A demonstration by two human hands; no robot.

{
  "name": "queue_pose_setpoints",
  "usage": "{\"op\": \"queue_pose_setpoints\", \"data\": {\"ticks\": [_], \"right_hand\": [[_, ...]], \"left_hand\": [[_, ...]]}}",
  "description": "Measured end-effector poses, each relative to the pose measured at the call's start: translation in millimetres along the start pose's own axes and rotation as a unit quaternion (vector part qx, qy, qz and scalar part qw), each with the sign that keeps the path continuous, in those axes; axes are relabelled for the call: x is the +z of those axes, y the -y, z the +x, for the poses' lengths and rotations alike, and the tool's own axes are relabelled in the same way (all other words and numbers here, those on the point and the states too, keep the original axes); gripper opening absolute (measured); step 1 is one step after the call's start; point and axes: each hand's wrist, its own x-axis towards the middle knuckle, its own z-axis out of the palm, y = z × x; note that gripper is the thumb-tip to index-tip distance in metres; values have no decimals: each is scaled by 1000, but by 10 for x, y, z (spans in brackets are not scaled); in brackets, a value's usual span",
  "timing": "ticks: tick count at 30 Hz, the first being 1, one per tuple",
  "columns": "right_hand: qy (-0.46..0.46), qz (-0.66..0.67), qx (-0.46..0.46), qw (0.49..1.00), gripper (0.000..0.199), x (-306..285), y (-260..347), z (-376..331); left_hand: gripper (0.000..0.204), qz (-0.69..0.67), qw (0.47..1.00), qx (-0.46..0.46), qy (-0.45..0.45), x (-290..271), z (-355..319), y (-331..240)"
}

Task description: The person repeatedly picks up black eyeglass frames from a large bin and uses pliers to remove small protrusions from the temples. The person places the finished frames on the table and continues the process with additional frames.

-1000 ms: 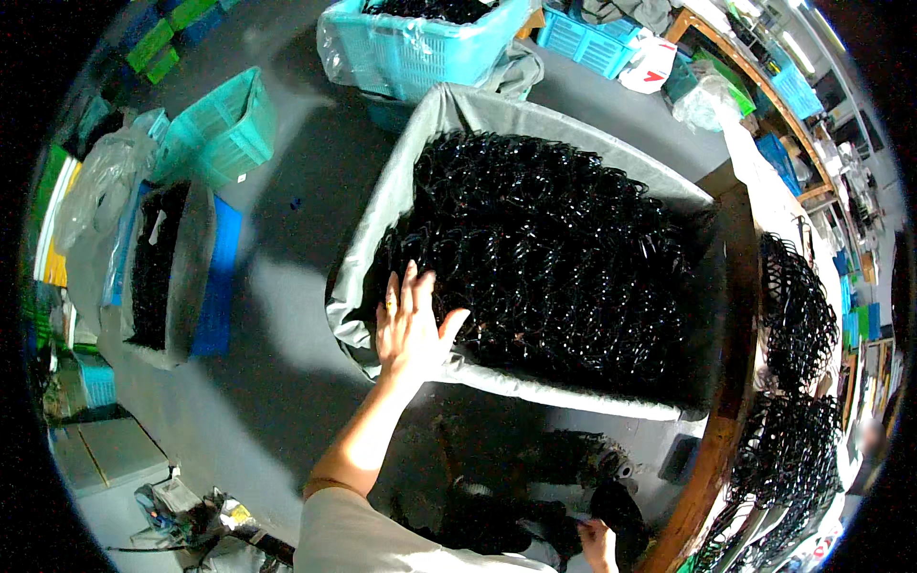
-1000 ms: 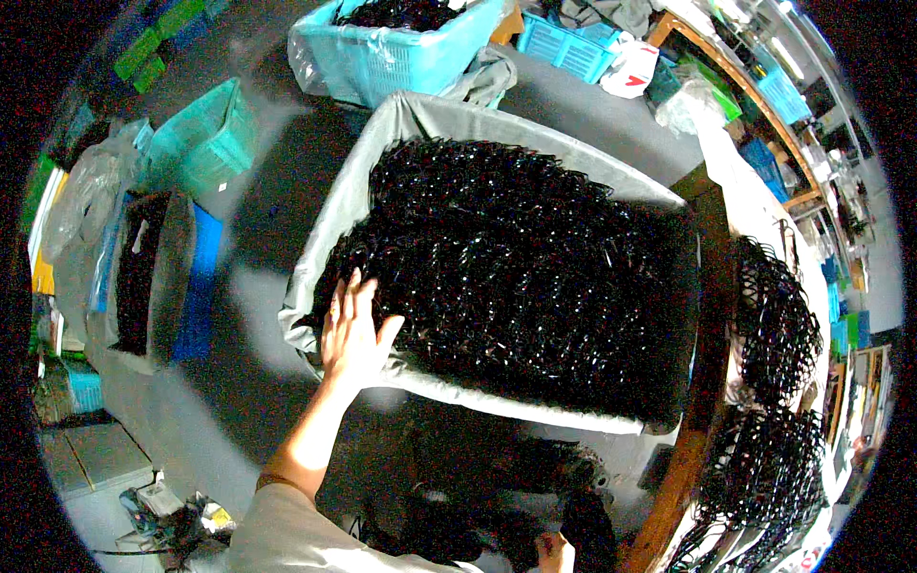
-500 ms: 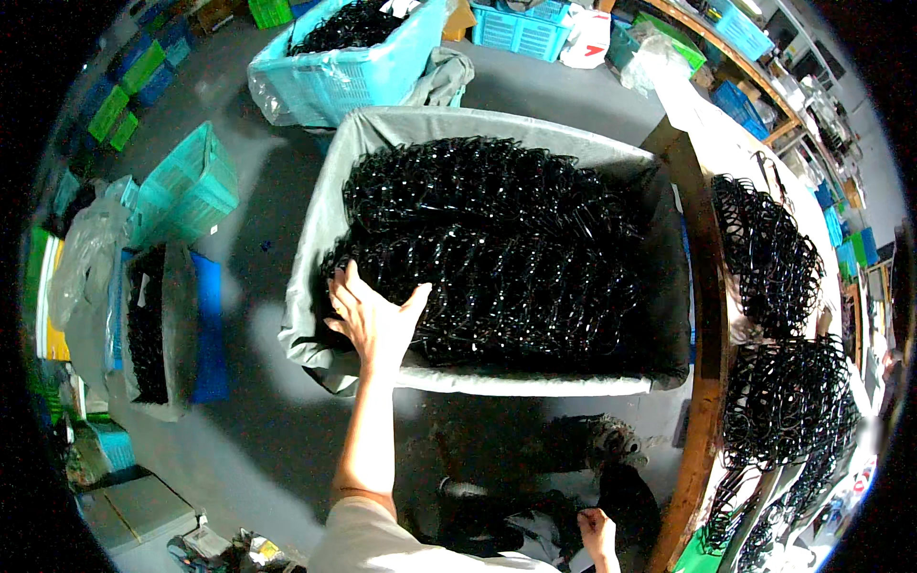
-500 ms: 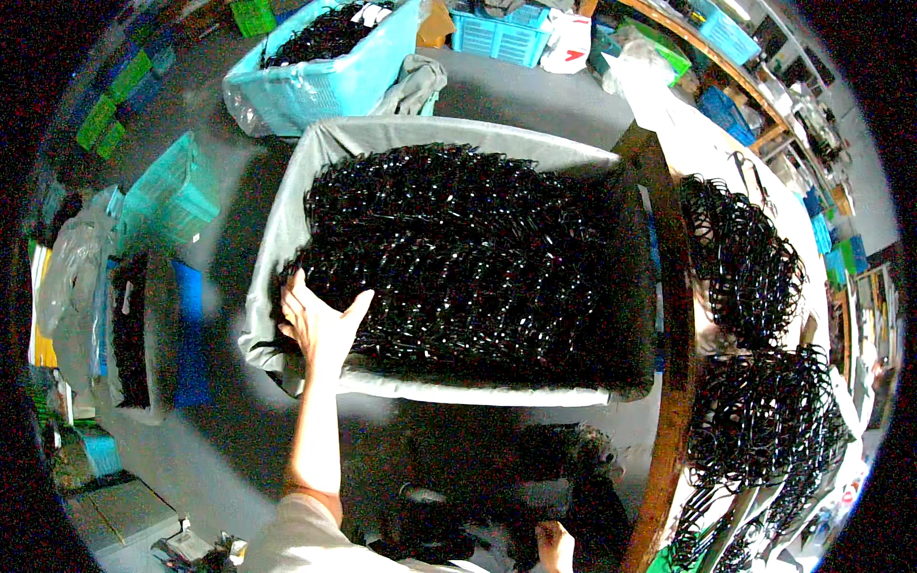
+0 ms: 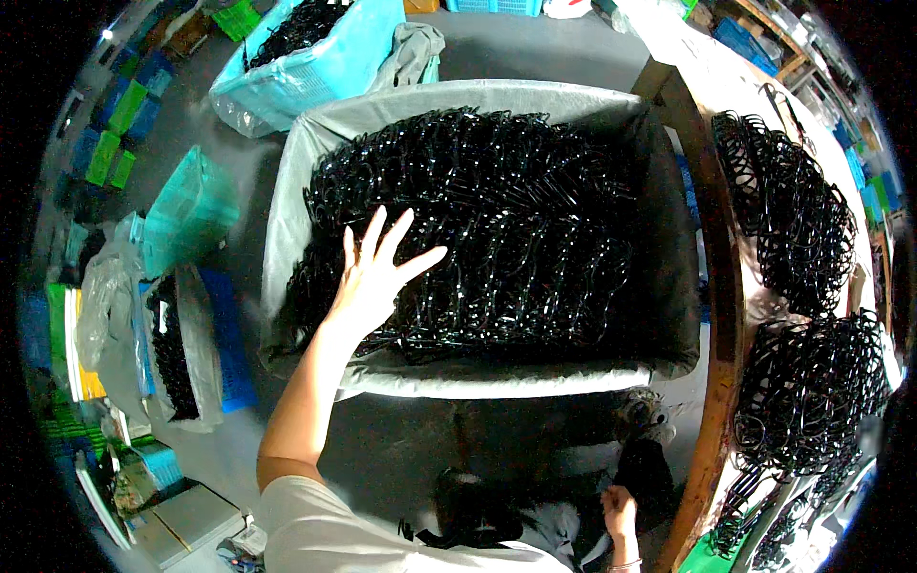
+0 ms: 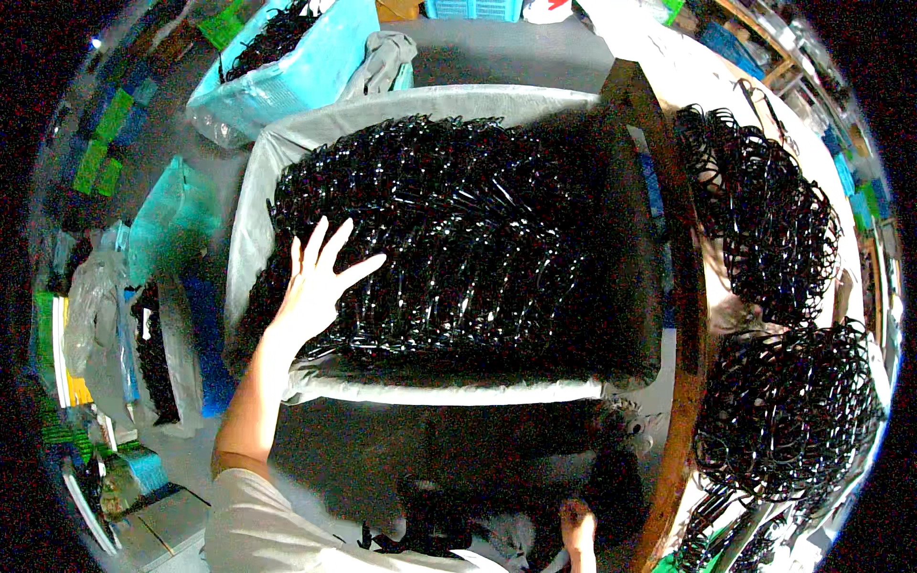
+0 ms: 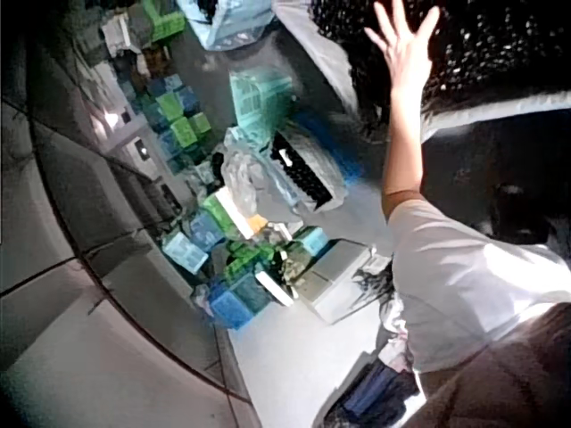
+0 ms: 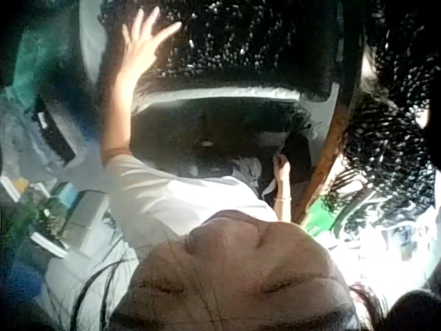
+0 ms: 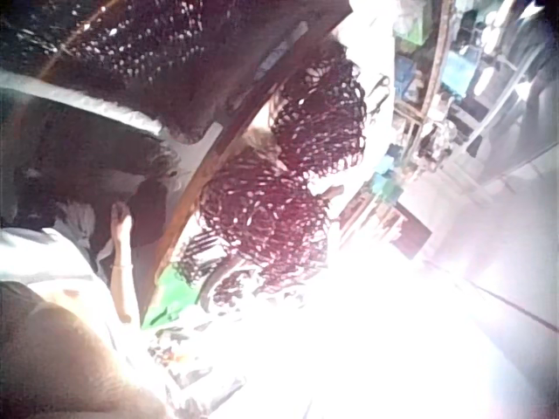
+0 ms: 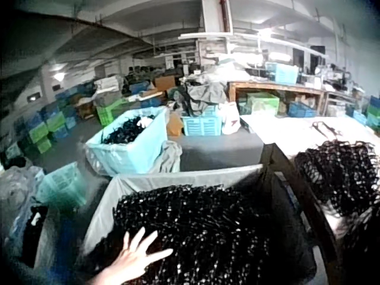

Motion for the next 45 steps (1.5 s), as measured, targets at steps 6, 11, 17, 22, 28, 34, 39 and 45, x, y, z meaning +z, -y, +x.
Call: {"op": "queue_pose_setpoints", "data": {"ticks": [6,11,17,22,28,34,39,45], "right_hand": [[-32,-7,-95,995,11,111,-297,152],[-24,30,-90,995,8,123,-336,176],[-32,51,-88,994,8,98,-377,165],[-38,51,-84,994,10,55,-284,143],[-54,56,-94,992,13,123,-275,183],[-57,41,-120,990,13,45,-234,194],[-84,25,-143,986,13,5,-262,221],[-92,54,-145,984,12,7,-262,215]], "left_hand": [[78,3,999,-22,26,-9,66,-59],[76,10,998,-25,57,3,8,-9],[80,-65,958,-43,275,-194,267,40],[90,-78,928,-127,342,-163,414,-154],[96,-27,952,-301,41,303,368,-801],[85,-31,968,-245,-40,278,563,-954],[80,88,993,21,-72,298,758,-1046],[67,144,971,187,48,293,856,-1119]]}}
